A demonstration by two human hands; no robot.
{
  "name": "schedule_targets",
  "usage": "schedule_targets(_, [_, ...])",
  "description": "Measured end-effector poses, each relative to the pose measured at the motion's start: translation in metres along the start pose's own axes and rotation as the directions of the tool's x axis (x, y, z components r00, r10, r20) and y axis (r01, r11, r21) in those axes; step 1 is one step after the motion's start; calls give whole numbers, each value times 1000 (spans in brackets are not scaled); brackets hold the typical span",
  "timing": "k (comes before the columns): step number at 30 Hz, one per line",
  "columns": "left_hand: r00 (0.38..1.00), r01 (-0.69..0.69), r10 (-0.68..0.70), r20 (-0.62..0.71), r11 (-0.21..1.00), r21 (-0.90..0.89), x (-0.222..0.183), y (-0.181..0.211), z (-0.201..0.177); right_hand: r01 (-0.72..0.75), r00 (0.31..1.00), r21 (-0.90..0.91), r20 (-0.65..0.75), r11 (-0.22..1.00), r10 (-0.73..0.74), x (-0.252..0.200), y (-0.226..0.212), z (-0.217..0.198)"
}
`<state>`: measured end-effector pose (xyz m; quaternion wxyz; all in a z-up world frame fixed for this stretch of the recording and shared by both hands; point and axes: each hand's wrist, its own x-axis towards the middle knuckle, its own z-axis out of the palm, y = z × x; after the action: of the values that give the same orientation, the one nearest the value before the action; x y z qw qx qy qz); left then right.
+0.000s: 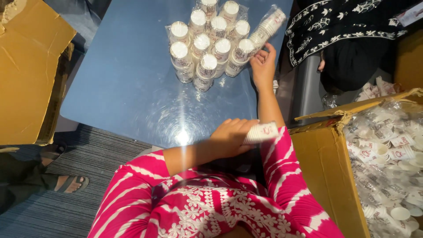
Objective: Packaging stacks of paper cups into plastic sleeves.
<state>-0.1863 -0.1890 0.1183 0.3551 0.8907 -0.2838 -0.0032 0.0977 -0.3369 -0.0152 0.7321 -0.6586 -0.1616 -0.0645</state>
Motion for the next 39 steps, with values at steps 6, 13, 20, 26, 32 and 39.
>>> schedule_targets(6, [892, -147, 95, -441, 985, -86, 20, -11, -23, -382, 914, -329, -269, 864, 302, 36, -77, 35])
schedule_targets(13, [757, -73, -29, -653, 989, -128, 55, -58, 11, -380, 923, -652, -315, 656, 222, 93, -3, 4])
schedule_targets(20, [685, -19, -96, -722, 989, -150, 72, -88, 26, -593, 805, -247, -148, 767, 575, 71, -47, 16])
schedule_targets(26, [715, 60, -165, -680, 983, -175, 69, -100, 30, -202, 977, -31, -76, 979, 199, 50, 28, -1])
schedule_targets(32, [742, 167, -298, -600, 950, -265, 68, -102, 30, 48, 997, -48, -59, 998, -51, 19, 2, 19])
schedule_targets(39, [755, 216, -367, -544, 922, -323, 68, -98, 24, -176, 981, 192, -51, 965, 189, 20, -29, 46])
